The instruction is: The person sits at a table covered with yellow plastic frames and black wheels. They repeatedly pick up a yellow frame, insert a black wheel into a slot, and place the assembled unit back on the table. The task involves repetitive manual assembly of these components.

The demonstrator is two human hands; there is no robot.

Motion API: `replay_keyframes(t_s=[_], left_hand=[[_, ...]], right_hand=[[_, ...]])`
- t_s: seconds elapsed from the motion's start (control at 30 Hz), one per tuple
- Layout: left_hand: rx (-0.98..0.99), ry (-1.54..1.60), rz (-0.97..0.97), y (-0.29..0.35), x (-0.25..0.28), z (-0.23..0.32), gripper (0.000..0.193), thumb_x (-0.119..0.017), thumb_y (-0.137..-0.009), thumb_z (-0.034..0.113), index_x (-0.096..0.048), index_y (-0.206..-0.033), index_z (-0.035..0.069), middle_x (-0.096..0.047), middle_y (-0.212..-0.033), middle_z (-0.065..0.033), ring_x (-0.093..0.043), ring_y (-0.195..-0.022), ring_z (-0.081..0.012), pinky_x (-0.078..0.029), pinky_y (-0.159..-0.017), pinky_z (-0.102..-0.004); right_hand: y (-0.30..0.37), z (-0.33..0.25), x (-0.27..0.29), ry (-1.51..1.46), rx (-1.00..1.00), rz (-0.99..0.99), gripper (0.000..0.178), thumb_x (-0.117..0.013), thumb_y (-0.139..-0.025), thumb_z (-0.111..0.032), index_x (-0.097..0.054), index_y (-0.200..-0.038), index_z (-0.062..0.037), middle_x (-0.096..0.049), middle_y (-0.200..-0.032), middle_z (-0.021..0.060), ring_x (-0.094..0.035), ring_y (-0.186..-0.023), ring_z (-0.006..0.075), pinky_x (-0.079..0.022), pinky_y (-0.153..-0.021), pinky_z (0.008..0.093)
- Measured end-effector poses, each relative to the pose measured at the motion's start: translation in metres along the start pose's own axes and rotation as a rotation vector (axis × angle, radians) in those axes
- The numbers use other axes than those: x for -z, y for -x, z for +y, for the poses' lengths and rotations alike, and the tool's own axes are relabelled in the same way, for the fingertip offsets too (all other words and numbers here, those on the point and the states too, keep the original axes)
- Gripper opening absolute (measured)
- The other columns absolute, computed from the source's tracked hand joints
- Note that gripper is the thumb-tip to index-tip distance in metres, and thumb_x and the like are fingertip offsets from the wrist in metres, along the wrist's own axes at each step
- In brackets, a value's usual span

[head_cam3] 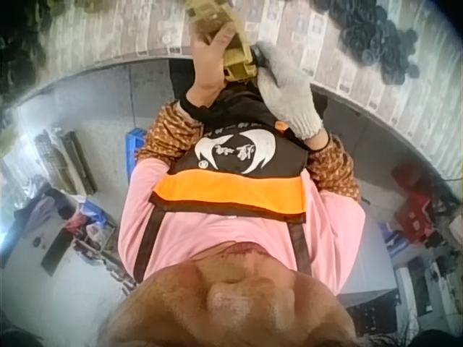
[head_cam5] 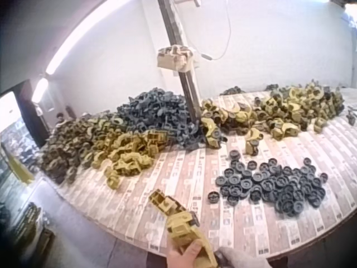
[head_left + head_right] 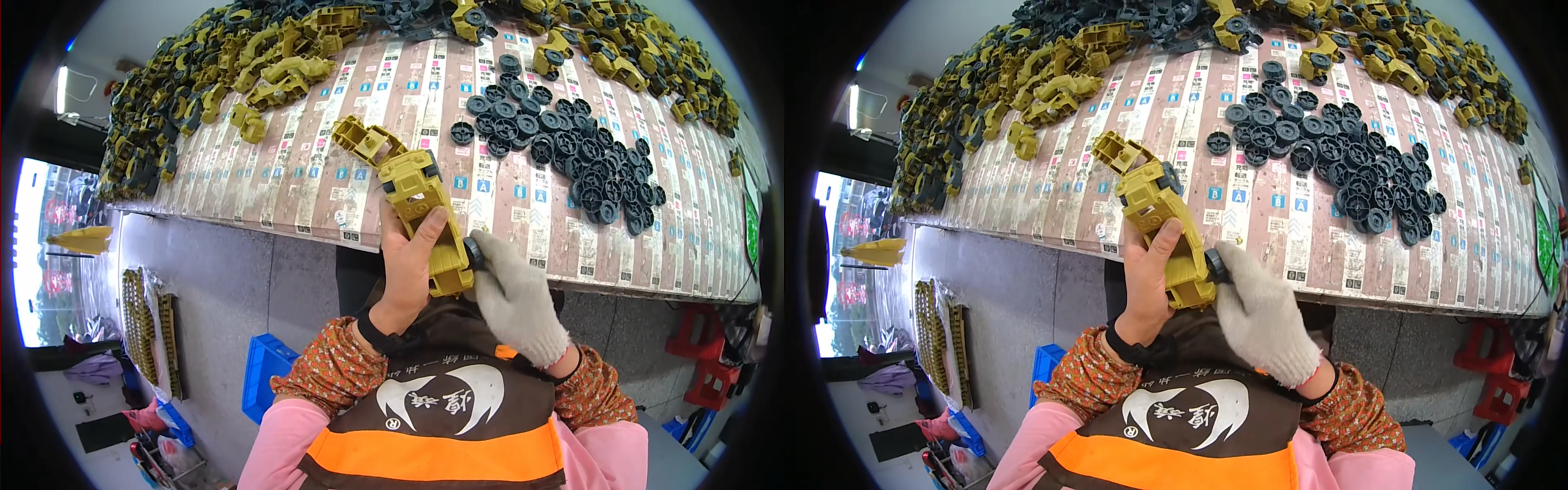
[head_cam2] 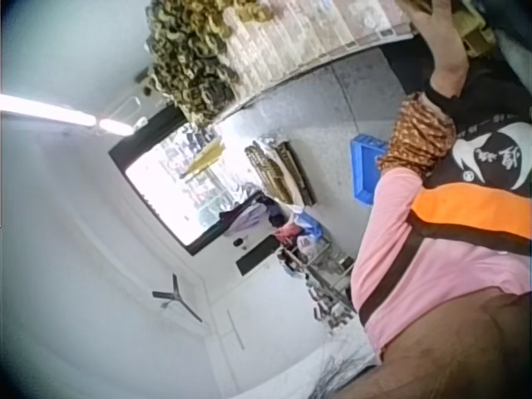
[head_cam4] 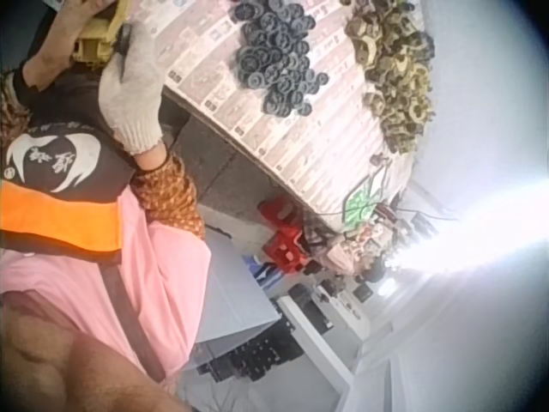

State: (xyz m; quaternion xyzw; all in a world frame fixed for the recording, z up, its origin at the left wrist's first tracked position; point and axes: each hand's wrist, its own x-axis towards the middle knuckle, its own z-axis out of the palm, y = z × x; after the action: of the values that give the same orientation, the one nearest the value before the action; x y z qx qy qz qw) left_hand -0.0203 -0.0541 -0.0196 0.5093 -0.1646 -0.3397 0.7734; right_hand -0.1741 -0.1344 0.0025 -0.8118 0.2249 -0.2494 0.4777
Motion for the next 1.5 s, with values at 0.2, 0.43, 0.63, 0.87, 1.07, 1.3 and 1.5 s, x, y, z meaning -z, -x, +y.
replay_keyframes(t_s=[0.2,0.43,0.63,0.87,1.07,1.3,1.5], left_hand=[[-0.159,-0.080,0.018,0.002,-0.022,0.002,0.062,-0.071,-0.095,-0.006,-0.038,-0.146,0.007,-0.059,-0.130,-0.0056,-0.062,-0.119,-0.0175,-0.053,-0.101,-0.0344],[-0.222,0.018,-0.141,-0.019,-0.046,0.004,0.077,-0.073,-0.098,0.000,-0.024,-0.156,0.011,-0.051,-0.144,-0.0082,-0.056,-0.133,-0.0201,-0.047,-0.111,-0.0371],[-0.055,-0.020,-0.470,-0.075,-0.048,0.021,0.092,-0.074,-0.101,0.022,-0.012,-0.167,0.012,-0.047,-0.152,-0.0133,-0.048,-0.141,-0.0239,-0.040,-0.116,-0.0403],[-0.169,-0.455,-0.228,-0.083,0.047,0.032,0.037,-0.063,-0.099,0.002,-0.057,-0.135,0.004,-0.063,-0.128,-0.0060,-0.060,-0.118,-0.0153,-0.048,-0.097,-0.0299],[-0.265,-0.882,-0.144,-0.067,0.091,0.048,0.018,-0.064,-0.096,0.000,-0.069,-0.113,0.003,-0.069,-0.104,-0.0081,-0.064,-0.095,-0.0196,-0.050,-0.081,-0.0323],[-0.720,-1.095,-0.032,-0.064,0.121,-0.003,0.023,-0.068,-0.091,0.002,-0.067,-0.113,0.007,-0.067,-0.102,-0.0139,-0.063,-0.083,-0.0320,-0.051,-0.072,-0.0400],[-0.765,-1.148,-0.108,-0.060,0.121,-0.021,0.023,-0.071,-0.099,0.011,-0.068,-0.121,0.007,-0.071,-0.107,-0.0117,-0.065,-0.094,-0.0339,-0.050,-0.084,-0.0468]], right_hand=[[-0.001,-0.011,0.009,0.105,0.068,-0.039,0.065,-0.068,-0.080,-0.007,-0.051,-0.142,0.0065,-0.070,-0.098,0.0309,-0.071,-0.087,0.0504,-0.058,-0.077,0.0525],[-0.033,-0.032,0.038,0.178,-0.042,-0.153,0.084,-0.085,-0.082,-0.032,-0.046,-0.147,0.0038,-0.073,-0.106,0.0243,-0.076,-0.087,0.0415,-0.060,-0.077,0.0479],[-0.116,0.001,0.086,-0.190,-0.271,-0.015,0.067,-0.085,-0.084,-0.026,-0.052,-0.134,0.0053,-0.073,-0.102,0.0167,-0.074,-0.081,0.0223,-0.061,-0.069,0.0368],[-0.261,0.053,0.228,-0.166,-0.370,0.366,0.061,-0.083,-0.085,-0.031,-0.057,-0.126,0.0054,-0.066,-0.087,0.0086,-0.067,-0.067,0.0161,-0.059,-0.060,0.0320],[-0.353,0.088,0.274,1.170,0.065,0.804,0.053,-0.072,-0.088,-0.018,-0.060,-0.137,-0.0016,-0.066,-0.133,0.0228,-0.064,-0.124,0.0371,-0.052,-0.108,0.0461],[-0.424,0.093,0.143,1.380,0.575,0.126,0.053,-0.072,-0.084,-0.008,-0.066,-0.136,-0.0128,-0.048,-0.159,0.0195,-0.046,-0.146,0.0393,-0.042,-0.119,0.0497],[-0.483,0.127,0.127,1.405,0.371,0.150,0.049,-0.072,-0.085,-0.011,-0.067,-0.134,-0.0143,-0.051,-0.155,0.0176,-0.048,-0.144,0.0365,-0.044,-0.114,0.0495]])
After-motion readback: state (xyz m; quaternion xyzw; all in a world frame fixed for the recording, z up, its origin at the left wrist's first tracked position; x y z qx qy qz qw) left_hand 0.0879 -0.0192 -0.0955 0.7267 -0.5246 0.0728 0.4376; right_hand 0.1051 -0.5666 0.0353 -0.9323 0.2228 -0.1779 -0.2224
